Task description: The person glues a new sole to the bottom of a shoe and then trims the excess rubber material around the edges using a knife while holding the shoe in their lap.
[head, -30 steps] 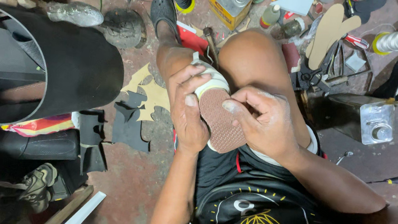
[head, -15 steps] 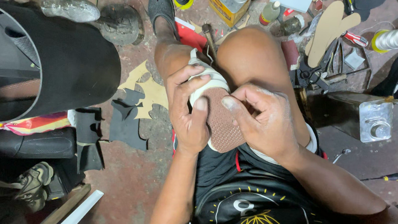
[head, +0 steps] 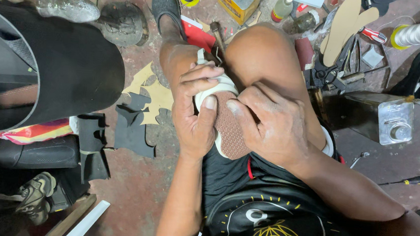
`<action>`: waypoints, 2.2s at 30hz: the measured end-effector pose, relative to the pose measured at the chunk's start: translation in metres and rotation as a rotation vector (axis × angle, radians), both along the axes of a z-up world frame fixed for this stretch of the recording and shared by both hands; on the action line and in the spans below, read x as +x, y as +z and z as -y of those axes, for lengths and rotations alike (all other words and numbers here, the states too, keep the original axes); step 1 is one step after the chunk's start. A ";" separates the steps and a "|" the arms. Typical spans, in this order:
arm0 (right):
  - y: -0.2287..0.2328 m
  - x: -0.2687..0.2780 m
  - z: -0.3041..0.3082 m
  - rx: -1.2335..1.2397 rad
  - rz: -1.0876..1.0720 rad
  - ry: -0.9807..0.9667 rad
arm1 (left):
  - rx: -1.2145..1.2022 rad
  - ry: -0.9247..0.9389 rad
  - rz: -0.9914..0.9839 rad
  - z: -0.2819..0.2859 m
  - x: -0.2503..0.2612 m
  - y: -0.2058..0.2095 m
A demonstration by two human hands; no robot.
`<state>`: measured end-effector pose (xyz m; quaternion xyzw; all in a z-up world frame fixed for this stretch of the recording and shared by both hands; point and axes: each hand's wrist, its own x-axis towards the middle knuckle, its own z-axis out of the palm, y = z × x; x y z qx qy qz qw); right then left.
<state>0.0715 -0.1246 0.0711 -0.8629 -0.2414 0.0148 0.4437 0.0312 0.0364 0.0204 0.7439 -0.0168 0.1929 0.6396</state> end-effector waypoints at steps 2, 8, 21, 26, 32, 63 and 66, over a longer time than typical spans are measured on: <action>0.002 0.001 0.000 -0.009 -0.019 0.007 | -0.017 -0.007 0.003 0.001 0.001 0.001; 0.003 0.007 0.001 0.000 -0.042 0.040 | -0.026 0.007 -0.023 0.002 0.000 0.001; -0.030 0.028 -0.002 0.202 -0.412 0.069 | -0.211 -0.031 -0.080 -0.008 0.002 -0.012; -0.027 0.038 0.003 0.198 -0.496 0.142 | -0.343 -0.031 -0.032 -0.013 0.007 -0.013; 0.000 0.013 0.021 0.082 -0.258 0.270 | -0.700 0.068 -0.018 -0.018 0.010 -0.004; 0.088 0.090 0.083 -0.315 -0.006 0.115 | -0.396 -0.341 -0.160 -0.023 -0.018 0.016; 0.051 0.052 0.065 0.526 -0.038 0.001 | -0.478 -0.082 -0.014 -0.001 -0.005 0.017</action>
